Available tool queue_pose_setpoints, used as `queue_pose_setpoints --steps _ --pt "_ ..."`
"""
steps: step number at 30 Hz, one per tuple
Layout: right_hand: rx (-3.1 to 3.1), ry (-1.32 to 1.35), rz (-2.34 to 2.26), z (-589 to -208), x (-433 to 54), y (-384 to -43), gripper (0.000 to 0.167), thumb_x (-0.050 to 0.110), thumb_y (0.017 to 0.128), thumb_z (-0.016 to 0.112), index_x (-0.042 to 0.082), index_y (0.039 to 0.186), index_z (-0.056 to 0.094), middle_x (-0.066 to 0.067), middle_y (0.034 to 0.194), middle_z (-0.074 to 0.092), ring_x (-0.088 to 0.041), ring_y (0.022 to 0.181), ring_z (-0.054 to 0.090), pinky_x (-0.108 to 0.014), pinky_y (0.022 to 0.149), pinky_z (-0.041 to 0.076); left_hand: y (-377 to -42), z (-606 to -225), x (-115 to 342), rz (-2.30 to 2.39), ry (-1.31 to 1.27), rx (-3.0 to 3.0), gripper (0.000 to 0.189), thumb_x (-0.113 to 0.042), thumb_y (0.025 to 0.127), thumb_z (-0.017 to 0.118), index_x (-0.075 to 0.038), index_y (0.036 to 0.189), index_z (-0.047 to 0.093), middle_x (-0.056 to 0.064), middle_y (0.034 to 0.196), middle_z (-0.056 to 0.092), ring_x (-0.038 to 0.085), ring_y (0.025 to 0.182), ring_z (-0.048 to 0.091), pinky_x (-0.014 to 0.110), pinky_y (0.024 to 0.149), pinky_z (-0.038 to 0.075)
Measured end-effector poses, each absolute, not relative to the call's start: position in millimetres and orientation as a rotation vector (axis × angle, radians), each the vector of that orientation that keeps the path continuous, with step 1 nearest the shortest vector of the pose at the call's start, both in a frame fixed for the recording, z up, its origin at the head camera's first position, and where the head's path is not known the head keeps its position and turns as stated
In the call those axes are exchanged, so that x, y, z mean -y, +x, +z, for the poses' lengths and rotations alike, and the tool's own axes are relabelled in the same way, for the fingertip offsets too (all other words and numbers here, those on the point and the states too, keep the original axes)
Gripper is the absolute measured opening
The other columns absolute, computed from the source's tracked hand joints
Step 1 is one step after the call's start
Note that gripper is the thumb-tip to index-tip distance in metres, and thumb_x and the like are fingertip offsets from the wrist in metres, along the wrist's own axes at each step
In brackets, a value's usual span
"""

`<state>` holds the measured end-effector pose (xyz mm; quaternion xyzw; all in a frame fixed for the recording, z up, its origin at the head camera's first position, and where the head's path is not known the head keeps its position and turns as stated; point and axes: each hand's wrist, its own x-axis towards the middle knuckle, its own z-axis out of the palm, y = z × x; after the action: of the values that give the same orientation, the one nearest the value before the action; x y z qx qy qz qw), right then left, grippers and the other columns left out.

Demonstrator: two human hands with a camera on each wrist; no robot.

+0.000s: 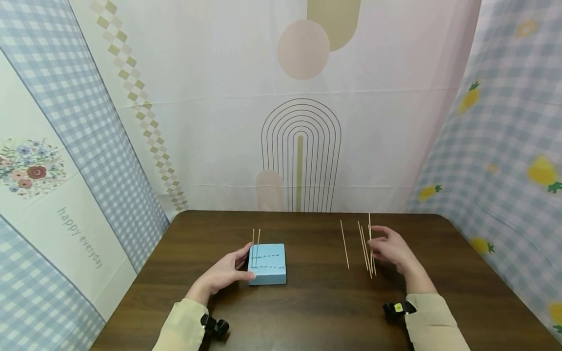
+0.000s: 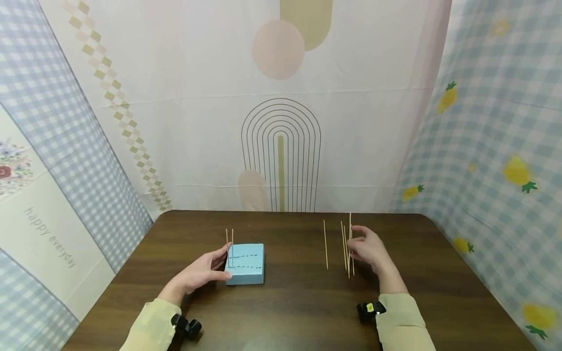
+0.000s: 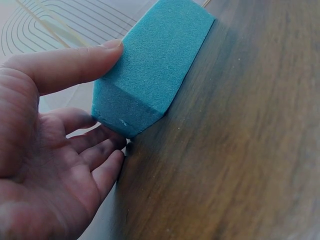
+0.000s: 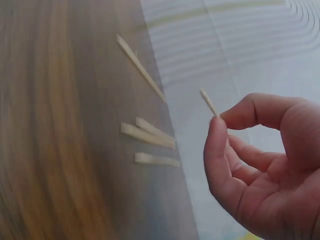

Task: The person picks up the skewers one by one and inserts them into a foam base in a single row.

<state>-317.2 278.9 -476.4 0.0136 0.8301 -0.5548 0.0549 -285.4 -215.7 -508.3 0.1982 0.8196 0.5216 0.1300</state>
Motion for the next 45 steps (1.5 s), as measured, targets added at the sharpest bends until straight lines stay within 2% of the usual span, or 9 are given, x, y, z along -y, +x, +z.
queue_pose_setpoints --steps 7,12,18,21,23,27,32,37,45 --pt "-2.450 -0.061 -1.887 -472 -225 -317 0.055 0.006 0.106 0.062 -0.005 0.156 0.043 -0.026 0.121 0.068 -0.017 0.084 0.068 -0.031 0.075 0.064 -287 -511 217 1.505 0.534 -2.396 0.102 -0.024 0.092 0.085 0.003 0.168 0.023 0.026 0.174 0.021 0.046 0.157 0.029 0.058 0.125 0.026" --pt "-2.374 -0.120 -2.014 -467 -178 -311 0.043 0.005 0.104 0.065 -0.003 0.145 0.056 -0.013 0.109 0.071 -0.016 0.088 0.068 -0.031 0.075 0.063 -284 -514 219 1.509 0.530 -2.388 0.102 -0.024 0.093 0.085 0.003 0.168 0.022 0.026 0.174 0.021 0.046 0.157 0.028 0.058 0.126 0.026" --pt "-2.252 -0.170 -2.232 -461 -118 -302 0.030 -0.001 0.100 0.069 -0.003 0.129 0.066 -0.013 0.110 0.072 -0.023 0.099 0.070 -0.044 0.087 0.064 -279 -517 220 1.519 0.512 -2.361 0.102 -0.022 0.092 0.085 0.004 0.168 0.021 0.028 0.173 0.020 0.048 0.157 0.027 0.060 0.125 0.024" --pt "-2.200 -0.237 -2.300 -459 -86 -298 0.026 -0.004 0.099 0.069 -0.003 0.125 0.068 -0.017 0.109 0.071 -0.027 0.099 0.071 -0.053 0.091 0.062 -279 -516 219 1.519 0.507 -2.373 0.102 -0.022 0.092 0.085 0.004 0.168 0.022 0.028 0.173 0.021 0.047 0.157 0.028 0.060 0.125 0.025" --pt "-2.179 -0.298 -2.328 -459 -67 -295 0.025 -0.004 0.099 0.069 -0.002 0.124 0.068 -0.019 0.109 0.070 -0.028 0.097 0.072 -0.055 0.091 0.062 -280 -515 218 1.518 0.510 -2.384 0.101 -0.022 0.092 0.085 0.004 0.168 0.023 0.028 0.173 0.022 0.048 0.156 0.029 0.060 0.125 0.026" --pt "-2.235 -0.474 -2.318 -461 -39 -289 0.021 0.002 0.101 0.072 0.002 0.122 0.070 -0.018 0.107 0.070 -0.027 0.094 0.072 -0.045 0.085 0.065 -284 -514 215 1.517 0.504 -2.397 0.101 -0.023 0.092 0.085 0.004 0.168 0.024 0.026 0.173 0.024 0.046 0.156 0.030 0.059 0.125 0.026" --pt "-2.387 -0.681 -2.241 -465 -27 -284 0.018 0.008 0.102 0.074 0.008 0.120 0.072 -0.009 0.102 0.072 -0.026 0.091 0.072 -0.030 0.078 0.064 -287 -514 211 1.523 0.533 -2.378 0.102 -0.025 0.093 0.084 0.004 0.168 0.022 0.025 0.173 0.022 0.045 0.157 0.029 0.058 0.125 0.027" --pt "-2.438 -0.743 -2.173 -464 -28 -284 0.015 0.009 0.100 0.077 0.014 0.114 0.076 -0.002 0.099 0.074 -0.020 0.090 0.070 -0.025 0.077 0.061 -289 -514 210 1.539 0.567 -2.363 0.102 -0.022 0.093 0.084 0.005 0.168 0.020 0.025 0.174 0.020 0.044 0.157 0.027 0.058 0.125 0.026" --pt "-2.475 -0.796 -2.091 -464 -29 -288 0.013 0.008 0.099 0.077 0.013 0.111 0.077 -0.001 0.099 0.075 -0.018 0.090 0.071 -0.026 0.078 0.061 -289 -511 209 1.542 0.561 -2.376 0.102 -0.023 0.093 0.085 0.005 0.168 0.021 0.025 0.174 0.022 0.044 0.157 0.028 0.058 0.126 0.026"
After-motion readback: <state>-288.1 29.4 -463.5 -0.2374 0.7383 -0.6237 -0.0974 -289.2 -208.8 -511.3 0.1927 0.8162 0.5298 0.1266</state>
